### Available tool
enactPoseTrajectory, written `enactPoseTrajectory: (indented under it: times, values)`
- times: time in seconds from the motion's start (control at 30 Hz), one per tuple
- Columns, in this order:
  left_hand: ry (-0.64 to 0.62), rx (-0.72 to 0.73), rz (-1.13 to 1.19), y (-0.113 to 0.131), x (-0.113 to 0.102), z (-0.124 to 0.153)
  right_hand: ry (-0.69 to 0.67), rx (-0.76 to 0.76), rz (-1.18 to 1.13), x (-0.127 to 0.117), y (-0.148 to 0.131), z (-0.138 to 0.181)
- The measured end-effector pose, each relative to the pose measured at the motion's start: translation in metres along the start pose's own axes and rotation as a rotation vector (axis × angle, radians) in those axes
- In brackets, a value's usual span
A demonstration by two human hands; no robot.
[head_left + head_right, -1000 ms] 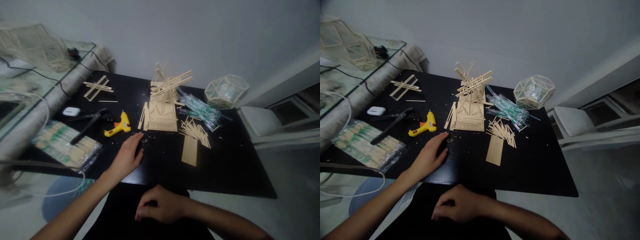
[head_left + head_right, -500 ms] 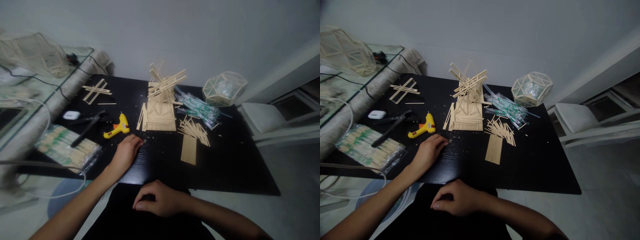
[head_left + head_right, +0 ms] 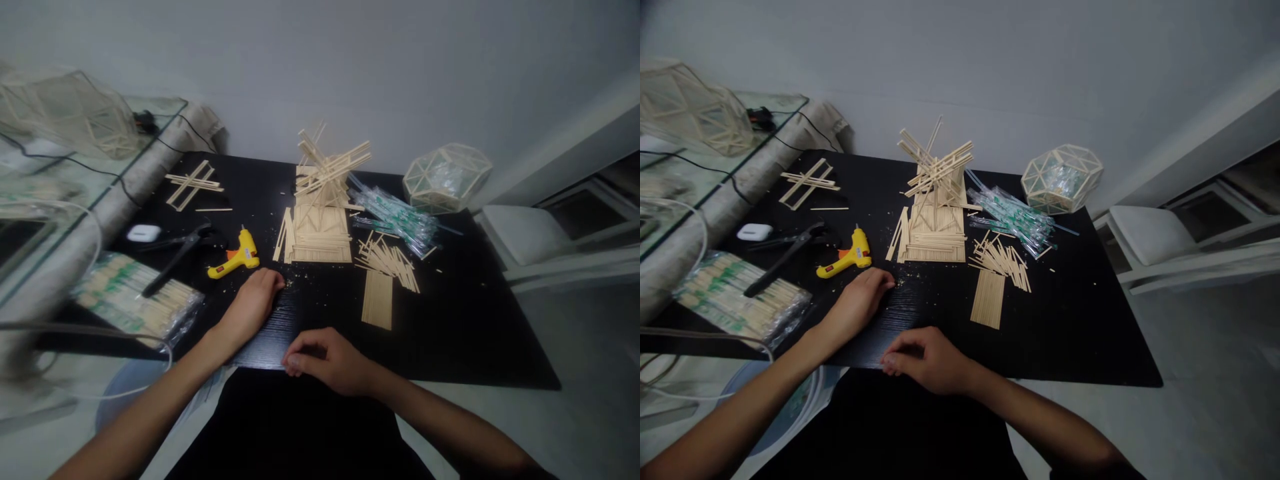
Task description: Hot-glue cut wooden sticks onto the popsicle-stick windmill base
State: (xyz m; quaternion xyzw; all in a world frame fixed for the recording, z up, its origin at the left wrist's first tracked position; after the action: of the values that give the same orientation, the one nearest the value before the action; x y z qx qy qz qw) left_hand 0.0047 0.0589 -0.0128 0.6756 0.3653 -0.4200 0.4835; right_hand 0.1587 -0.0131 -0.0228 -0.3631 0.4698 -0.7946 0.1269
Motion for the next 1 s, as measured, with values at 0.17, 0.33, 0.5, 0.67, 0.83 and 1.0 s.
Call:
enactPoseTrajectory:
  times: [0.17, 0.33, 0.5, 0.67, 0.83, 1.0]
  values:
    - [0.053, 0.055, 0.191, 0.026, -0.034, 0.004, 0.229, 0.04, -0.572, -0.021, 0.011, -0.019]
    - [-0.025, 0.298, 0.192, 0.063, -0.039, 0.018, 0.287, 0.179, -0.918, -0.022, 0.021, -0.032]
    - [0.096, 0.071, 0.047, 0.014, -0.039, 0.014, 0.297, 0.186, -0.876, -0.027, 0.022, -0.03]
    - [0.005, -0.003, -0.066, -0.014, -0.016, 0.013, 0.292, 0.166, -0.833, -0.029, 0.023, -0.028]
    - [0.017, 0.029, -0.05, -0.009, -0.012, 0.012, 0.313, 0.17, -0.84, -0.027, 0.021, -0.028]
    - [-0.019, 0.093, -0.099, -0.001, -0.009, 0.007, 0.304, 0.164, -0.838, -0.027, 0.02, -0.028]
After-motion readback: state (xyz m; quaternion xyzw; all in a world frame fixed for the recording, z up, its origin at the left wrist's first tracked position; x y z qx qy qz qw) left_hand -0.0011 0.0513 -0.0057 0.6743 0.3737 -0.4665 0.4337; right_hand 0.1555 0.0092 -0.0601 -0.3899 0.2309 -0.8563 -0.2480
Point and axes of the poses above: each hand's wrist, its own z-axis away from the middle knuckle, its own x-axis out of the palm, y = z × x, the point moved 8 cm from there along -z, towards the middle knuckle, and after that the axes turned 13 degrees about -z, right-handed, at the moved point
